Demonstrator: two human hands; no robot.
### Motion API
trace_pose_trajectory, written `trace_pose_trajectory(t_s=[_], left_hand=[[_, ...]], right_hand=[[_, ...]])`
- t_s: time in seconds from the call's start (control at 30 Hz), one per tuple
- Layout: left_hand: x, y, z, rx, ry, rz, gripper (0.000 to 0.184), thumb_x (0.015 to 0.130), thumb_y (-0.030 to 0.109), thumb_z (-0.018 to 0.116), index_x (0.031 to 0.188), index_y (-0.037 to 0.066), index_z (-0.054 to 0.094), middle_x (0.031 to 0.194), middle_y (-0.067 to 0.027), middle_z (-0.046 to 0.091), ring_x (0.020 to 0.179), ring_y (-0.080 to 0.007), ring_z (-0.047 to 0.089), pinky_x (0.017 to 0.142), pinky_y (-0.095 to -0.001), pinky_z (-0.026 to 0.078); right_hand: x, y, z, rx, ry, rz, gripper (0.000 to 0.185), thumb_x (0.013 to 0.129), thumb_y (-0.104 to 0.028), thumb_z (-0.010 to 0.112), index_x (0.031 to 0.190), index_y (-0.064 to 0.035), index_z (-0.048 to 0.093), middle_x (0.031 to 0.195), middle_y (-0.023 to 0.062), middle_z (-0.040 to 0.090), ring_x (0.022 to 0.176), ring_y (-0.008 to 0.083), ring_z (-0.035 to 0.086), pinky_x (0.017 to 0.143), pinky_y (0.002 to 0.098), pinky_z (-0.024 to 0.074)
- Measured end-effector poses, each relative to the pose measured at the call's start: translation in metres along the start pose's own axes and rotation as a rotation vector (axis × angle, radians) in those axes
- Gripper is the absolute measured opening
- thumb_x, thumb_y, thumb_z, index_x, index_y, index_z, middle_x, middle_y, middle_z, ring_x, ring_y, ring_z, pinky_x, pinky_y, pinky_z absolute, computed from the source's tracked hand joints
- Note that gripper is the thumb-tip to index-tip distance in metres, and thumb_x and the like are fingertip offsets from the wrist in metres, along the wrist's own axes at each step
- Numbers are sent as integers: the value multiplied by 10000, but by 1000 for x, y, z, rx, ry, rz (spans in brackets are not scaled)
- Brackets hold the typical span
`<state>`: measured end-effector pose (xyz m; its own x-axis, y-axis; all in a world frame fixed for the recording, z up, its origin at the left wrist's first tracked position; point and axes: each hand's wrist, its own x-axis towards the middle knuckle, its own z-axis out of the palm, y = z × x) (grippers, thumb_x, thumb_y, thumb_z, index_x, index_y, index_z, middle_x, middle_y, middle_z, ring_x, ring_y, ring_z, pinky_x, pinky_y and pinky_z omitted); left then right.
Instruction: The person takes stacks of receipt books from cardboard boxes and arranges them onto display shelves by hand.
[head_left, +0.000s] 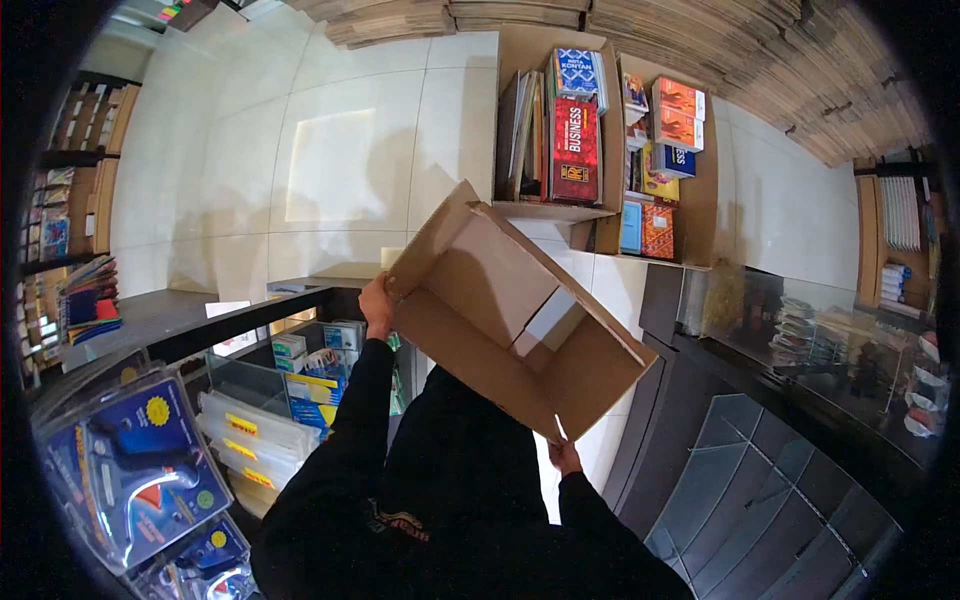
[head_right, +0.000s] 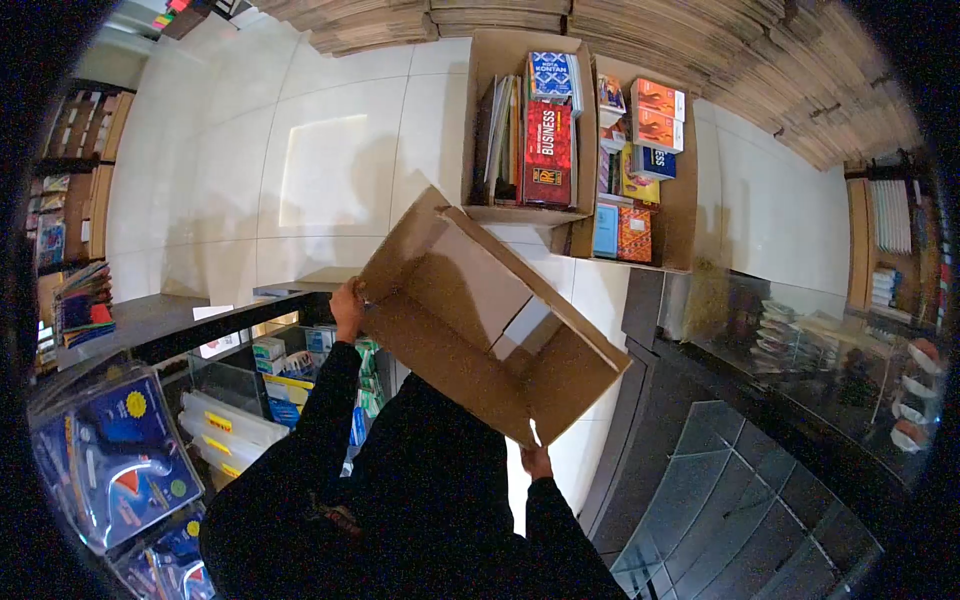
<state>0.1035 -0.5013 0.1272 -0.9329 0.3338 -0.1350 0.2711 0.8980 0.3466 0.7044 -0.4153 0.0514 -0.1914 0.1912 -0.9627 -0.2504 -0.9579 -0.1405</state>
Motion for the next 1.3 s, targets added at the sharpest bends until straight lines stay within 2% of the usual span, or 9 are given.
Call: trace_pose_trajectory(t_s=[0.1, 0.17, 0.27, 0.47, 0.5, 0.57, 0.87, 1.07, 1.3], left_hand=[[-10, 26, -49, 4, 117, 84, 189, 890, 278, 591, 972, 127, 670, 839, -159, 677, 812, -397, 642, 692, -492, 499], [-9, 38, -83, -13, 158, 99, 173, 890, 262, 583, 958, 122, 659, 848, -162, 671, 805, -402, 636, 675, -489, 490], [8, 36, -125, -45, 186, 51, 148, 892, 227, 569, 939, 109, 644, 853, -173, 659, 791, -413, 625, 654, -493, 472], [64, 41, -172, 67, 414, 78, 118, 879, 183, 599, 879, 68, 628, 801, -189, 644, 753, -425, 615, 643, -509, 464], [75, 43, -184, 102, 405, 73, 102, 865, 165, 618, 871, 64, 629, 809, -195, 646, 755, -422, 618, 647, -508, 470], [103, 34, -192, 91, 433, 118, 106, 868, 170, 620, 881, 67, 641, 820, -198, 651, 757, -420, 621, 649, -507, 473], [285, 11, -191, 61, 381, 189, 148, 880, 181, 622, 928, 45, 651, 851, -217, 658, 817, -415, 625, 712, -488, 487], [401, 35, -175, 35, 273, 388, 122, 878, 142, 612, 914, 28, 636, 844, -213, 652, 824, -419, 622, 717, -478, 488], [511, 74, -138, -21, 242, 567, 171, 875, 169, 623, 988, 48, 668, 921, -196, 670, 893, -405, 630, 749, -465, 504]], right_hand=[[8, 10, -33, -3, -132, 86, 429, 900, 0, 569, 1309, -79, 468, 1221, 134, 581, 1054, 230, 591, 926, 330, 497], [6, 13, -33, -850, -180, -296, 307, 917, -83, 576, 1220, -33, 559, 1187, 120, 621, 1042, 245, 607, 906, 353, 511], [11, 14, -24, -990, -224, -323, 261, 911, -137, 606, 1129, 7, 594, 1113, 132, 628, 1050, 233, 609, 863, 348, 544], [12, 4, 130, -324, -148, 44, 374, 933, -197, 612, 1219, 29, 529, 1093, 154, 626, 977, 282, 637, 871, 421, 564], [65, 21, 104, -986, -518, -370, 470, 917, -267, 645, 1257, 24, 500, 1123, 169, 616, 934, 302, 652, 851, 416, 576], [92, 18, 139, -1294, -680, -321, 523, 919, -287, 644, 1291, 31, 459, 1160, 183, 593, 964, 314, 648, 864, 413, 574], [79, 45, 350, -911, -648, 414, 561, 975, -388, 511, 1296, 65, 434, 1135, 239, 622, 984, 314, 661, 840, 438, 565], [161, 108, 388, -581, -256, 166, 411, 963, -353, 537, 1207, -22, 546, 924, 175, 676, 898, 265, 677, 752, 345, 549], [336, 38, 449, -255, -441, 171, 579, 854, -330, 730, 1313, -183, 410, 1072, 138, 629, 903, 260, 634, 853, 439, 516]])
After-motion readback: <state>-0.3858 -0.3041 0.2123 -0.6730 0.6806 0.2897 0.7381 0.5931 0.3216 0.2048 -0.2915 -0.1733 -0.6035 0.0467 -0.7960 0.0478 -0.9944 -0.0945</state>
